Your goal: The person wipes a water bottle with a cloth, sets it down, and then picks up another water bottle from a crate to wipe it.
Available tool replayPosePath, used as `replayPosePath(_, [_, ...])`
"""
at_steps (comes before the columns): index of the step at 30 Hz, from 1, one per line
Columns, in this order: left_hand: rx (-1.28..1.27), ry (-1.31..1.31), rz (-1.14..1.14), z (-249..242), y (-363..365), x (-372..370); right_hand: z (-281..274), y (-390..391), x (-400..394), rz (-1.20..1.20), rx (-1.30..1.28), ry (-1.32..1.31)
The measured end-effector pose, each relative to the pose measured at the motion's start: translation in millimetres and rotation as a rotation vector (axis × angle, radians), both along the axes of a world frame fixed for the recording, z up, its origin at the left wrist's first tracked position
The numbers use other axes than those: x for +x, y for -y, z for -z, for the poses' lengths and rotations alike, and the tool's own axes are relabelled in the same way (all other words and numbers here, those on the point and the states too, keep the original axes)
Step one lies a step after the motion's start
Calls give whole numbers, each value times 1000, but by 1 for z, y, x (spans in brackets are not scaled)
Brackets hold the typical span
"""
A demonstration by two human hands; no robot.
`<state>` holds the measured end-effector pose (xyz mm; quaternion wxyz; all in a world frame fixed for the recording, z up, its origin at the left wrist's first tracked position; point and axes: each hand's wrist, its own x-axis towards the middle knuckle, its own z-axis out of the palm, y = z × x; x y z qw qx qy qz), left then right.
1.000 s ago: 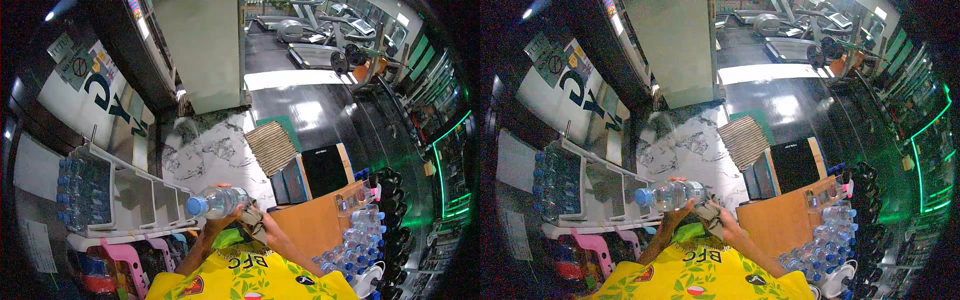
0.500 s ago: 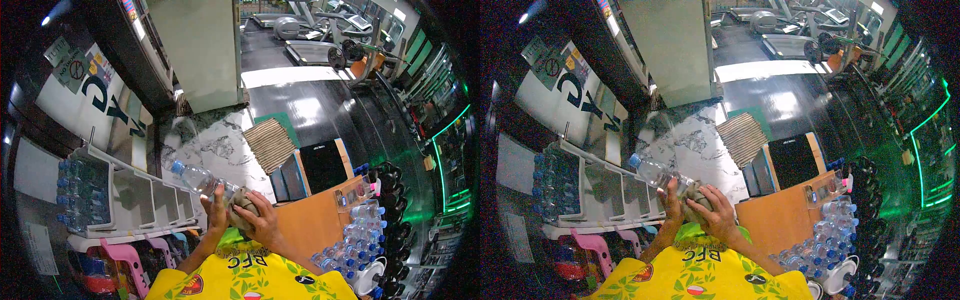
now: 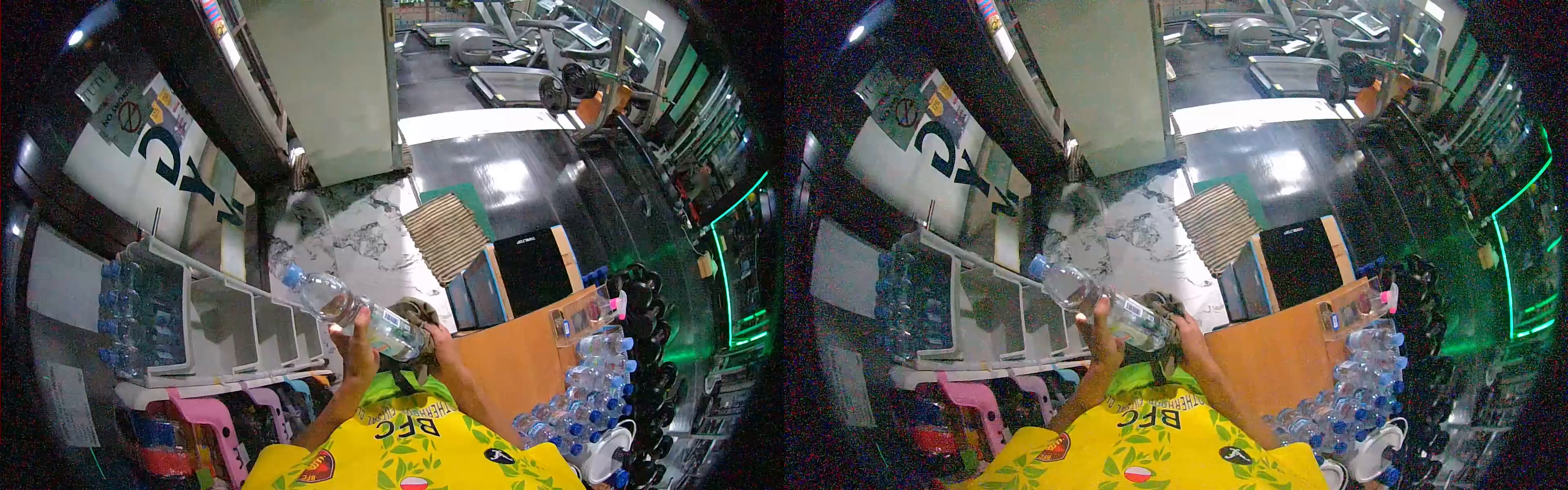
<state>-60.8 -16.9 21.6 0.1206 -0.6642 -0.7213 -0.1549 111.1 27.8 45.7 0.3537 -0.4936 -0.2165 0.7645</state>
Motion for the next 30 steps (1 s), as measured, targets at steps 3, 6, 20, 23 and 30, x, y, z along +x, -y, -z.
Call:
replayPosePath(3, [335,1632,-365,13,-6,17,2,6,-1,-4,-239,-363])
replayPosePath(6, [373,1584,-352,-18,-17,18,10,18,-1,11,-239,-229])
replayPosePath(20, [397,1698,-322,-19,-15,3,27,30,39,290,18,-241])
replayPosePath(23, [470,1734,-206,-44,-16,21,9,10,9,198,-167,-428])
replayPosePath(30, [599,1681,-34,-33,-22,31,38,30,-2,-3,-191,-252])
